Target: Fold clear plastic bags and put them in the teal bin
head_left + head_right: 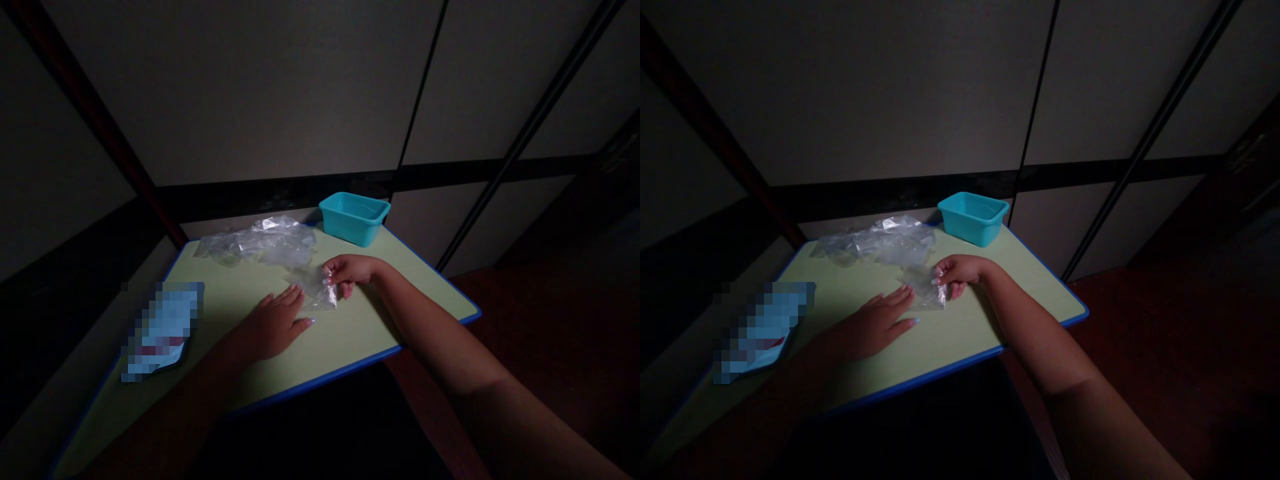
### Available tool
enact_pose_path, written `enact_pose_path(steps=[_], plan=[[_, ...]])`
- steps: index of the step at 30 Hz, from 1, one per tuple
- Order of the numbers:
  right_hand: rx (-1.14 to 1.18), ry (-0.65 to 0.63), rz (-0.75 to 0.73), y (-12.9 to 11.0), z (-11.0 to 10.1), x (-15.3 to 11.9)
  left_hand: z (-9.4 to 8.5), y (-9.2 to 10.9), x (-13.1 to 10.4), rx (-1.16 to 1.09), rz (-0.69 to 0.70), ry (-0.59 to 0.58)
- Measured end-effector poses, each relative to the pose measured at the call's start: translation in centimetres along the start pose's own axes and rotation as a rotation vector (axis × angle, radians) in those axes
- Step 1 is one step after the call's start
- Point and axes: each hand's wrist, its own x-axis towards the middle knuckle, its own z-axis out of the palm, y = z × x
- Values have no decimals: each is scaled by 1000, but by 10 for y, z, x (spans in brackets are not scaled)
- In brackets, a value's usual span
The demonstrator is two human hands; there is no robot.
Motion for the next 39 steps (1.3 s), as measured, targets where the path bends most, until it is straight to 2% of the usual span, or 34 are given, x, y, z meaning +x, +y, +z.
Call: enact_pose_path(steps=[7,13,17,24,28,35,39], plan=[[70,-50,-64,3,-4,2,0,7,0,50,29,14],[199,-210,-212,5,-6,3,-3,6,-1,55,15,-78],[242,-285,-231,5,-9,-1,-4,5,-2,71,17,-80],[162,-278,-186,3,-11,-4,-4,1,-2,71,28,-50],[112,-218,-152,4,-8,-1,-1,-6,3,31,21,65],[38,-139,-117,2,-3,0,-8,-16,21,-244,-123,424],[-28,-132,-92,2,-2,0,-8,-20,30,-372,-205,491]])
